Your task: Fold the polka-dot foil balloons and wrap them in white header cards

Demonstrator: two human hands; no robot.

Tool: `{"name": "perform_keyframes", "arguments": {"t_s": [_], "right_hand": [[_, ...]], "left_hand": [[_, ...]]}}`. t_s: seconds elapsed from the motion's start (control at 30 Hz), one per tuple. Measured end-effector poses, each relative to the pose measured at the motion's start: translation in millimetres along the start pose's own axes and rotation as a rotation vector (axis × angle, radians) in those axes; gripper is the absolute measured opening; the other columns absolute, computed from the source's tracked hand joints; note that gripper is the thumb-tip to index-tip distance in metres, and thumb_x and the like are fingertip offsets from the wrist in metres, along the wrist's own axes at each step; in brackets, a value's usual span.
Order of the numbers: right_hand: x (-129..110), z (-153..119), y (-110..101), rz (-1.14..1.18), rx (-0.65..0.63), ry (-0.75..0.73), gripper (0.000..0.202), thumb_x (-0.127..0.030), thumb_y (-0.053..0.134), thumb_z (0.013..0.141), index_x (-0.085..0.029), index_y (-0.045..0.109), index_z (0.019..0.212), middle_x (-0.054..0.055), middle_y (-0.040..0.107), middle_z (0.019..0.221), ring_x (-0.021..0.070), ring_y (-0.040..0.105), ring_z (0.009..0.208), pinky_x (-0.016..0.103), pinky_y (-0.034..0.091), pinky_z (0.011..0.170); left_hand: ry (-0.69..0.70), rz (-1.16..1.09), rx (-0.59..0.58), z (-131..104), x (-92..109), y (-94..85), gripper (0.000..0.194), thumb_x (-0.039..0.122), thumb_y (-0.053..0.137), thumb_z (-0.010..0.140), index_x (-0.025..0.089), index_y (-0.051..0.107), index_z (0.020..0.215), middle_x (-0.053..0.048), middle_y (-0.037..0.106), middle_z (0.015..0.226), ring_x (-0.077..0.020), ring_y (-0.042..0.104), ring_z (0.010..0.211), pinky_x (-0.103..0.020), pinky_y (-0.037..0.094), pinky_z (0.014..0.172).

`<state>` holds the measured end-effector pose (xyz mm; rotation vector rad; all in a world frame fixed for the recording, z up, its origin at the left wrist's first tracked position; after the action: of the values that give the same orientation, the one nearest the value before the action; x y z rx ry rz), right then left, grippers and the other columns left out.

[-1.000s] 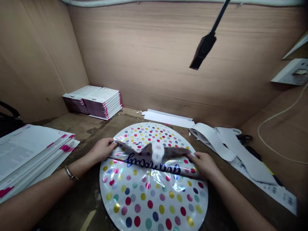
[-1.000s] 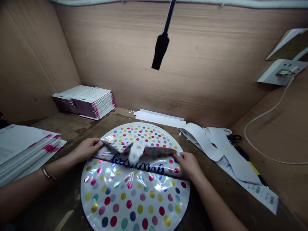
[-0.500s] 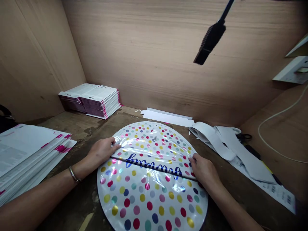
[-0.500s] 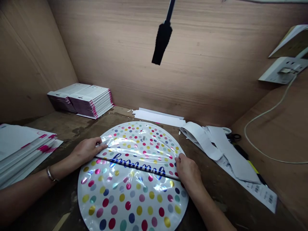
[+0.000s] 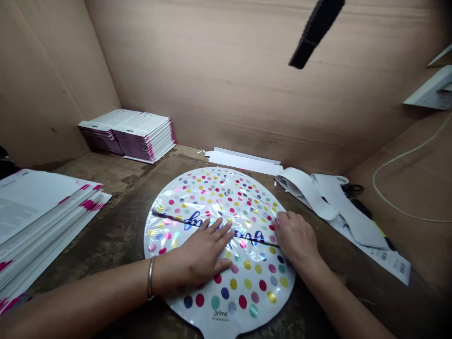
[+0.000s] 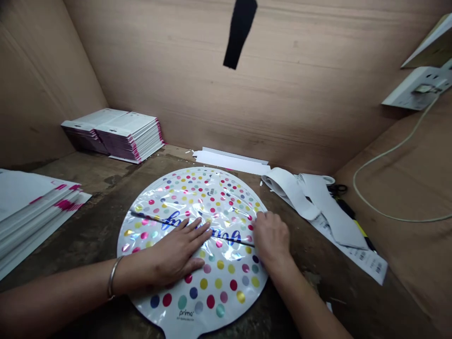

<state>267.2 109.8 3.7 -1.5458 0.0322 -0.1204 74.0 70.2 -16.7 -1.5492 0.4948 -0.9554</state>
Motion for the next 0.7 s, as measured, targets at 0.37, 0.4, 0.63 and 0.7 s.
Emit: {"name": "perform_keyframes", "arguments": {"t_s": [0.37,0.4,0.63,0.7], "right_hand": [[40,-68,34,0.091,-0.186,0.006,0.068,-0.048,0.028,0.091,-0.005,0.025,0.143,0.018,0.019,0.151,0.0311,0.015,0.139,0.055,0.018,0.11],[56,-67,26,0.059,-0.096,0.071,0.067,-0.045,0.029,0.091,0.0,0.028,0.141,0.022,0.021,0.149,0.033,0.016,0.138,0.056,0.019,0.11],[-37,-58,14,0.214,-0.07,-0.479,0.051,-0.03,0.032,0.092,-0.015,0.036,0.14,0.008,0.033,0.147,0.0239,0.025,0.137,0.047,0.028,0.11],[-46,-54,26,0.225,-0.148,-0.465,0.05,-0.031,0.03,0.092,-0.016,0.036,0.14,0.008,0.033,0.147,0.0237,0.029,0.136,0.048,0.03,0.109]], "left_hand": [[-0.035,-0.033,-0.014,-7,-11,11.1,0.064,0.049,0.039,0.092,0.024,0.017,0.146,-0.009,0.017,0.152,-0.0313,0.012,0.14,-0.051,0.014,0.11],[-0.039,-0.037,-0.018,-6,-10,10.9,0.064,0.049,0.039,0.092,0.024,0.018,0.146,-0.009,0.017,0.152,-0.0317,0.012,0.139,-0.052,0.014,0.11],[0.011,-0.039,-0.011,-11,-10,-0.9,0.064,0.05,0.041,0.09,0.021,0.025,0.144,-0.011,0.023,0.15,-0.0283,0.016,0.139,-0.047,0.016,0.111],[-0.118,-0.006,-0.02,-34,-43,-4.6,0.064,0.051,0.039,0.09,0.018,0.026,0.144,-0.012,0.023,0.15,-0.0274,0.016,0.139,-0.046,0.017,0.111]]}}
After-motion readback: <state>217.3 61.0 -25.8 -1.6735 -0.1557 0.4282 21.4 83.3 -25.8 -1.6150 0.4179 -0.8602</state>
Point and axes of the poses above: each hand's wrist, its own z-axis towards the middle knuckle, its own y-axis out of the palm, x = y × z, the point moved 8 cm from there along z, towards the middle knuckle
